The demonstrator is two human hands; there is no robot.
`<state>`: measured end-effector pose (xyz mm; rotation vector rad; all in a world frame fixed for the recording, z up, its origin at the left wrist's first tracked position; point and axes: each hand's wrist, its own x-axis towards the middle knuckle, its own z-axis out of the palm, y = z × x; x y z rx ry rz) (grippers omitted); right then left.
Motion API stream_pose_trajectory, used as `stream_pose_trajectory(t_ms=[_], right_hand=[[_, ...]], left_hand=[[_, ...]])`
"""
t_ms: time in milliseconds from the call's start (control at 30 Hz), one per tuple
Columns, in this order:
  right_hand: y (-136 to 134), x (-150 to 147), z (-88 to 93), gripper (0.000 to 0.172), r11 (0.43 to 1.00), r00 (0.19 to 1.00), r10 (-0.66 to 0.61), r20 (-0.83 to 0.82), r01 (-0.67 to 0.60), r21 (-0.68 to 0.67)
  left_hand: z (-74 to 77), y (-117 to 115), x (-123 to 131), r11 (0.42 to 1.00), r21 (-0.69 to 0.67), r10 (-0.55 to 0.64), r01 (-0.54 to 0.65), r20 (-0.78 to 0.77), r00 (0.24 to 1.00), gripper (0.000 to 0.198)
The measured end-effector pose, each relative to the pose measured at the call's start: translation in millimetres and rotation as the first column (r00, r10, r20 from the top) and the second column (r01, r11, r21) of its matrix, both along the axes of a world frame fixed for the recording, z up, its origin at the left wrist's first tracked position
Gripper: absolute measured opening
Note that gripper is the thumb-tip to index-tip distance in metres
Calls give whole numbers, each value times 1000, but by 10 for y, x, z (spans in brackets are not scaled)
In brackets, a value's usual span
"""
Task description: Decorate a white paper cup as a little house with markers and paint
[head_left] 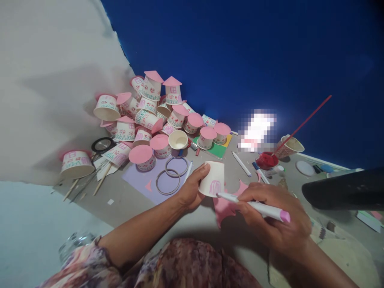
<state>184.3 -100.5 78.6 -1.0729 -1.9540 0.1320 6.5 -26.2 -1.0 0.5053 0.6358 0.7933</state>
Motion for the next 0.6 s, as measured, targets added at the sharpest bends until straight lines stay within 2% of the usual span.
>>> stream_pose_trajectory(t_ms=[133, 333, 433, 600], right_hand=[[5, -1, 4, 13, 999, 999, -36, 0, 36, 38], [3, 8, -35, 13, 1000, 1000, 6, -18, -6, 7], [12, 2, -34, 13, 1000, 1000, -3, -5, 3, 20], [-8, -11, 1, 17, 998, 999, 45, 18, -44, -47]], left_hand=[[3, 0, 1, 1000, -9, 6, -6, -9, 1000, 65], [5, 2, 10, 1000, 4, 6, -6, -10, 1000, 74], [3, -6, 19, 999, 43, 17, -16, -16, 1000, 72], [-4, -12, 24, 998, 48, 41, -40, -19, 999, 62]])
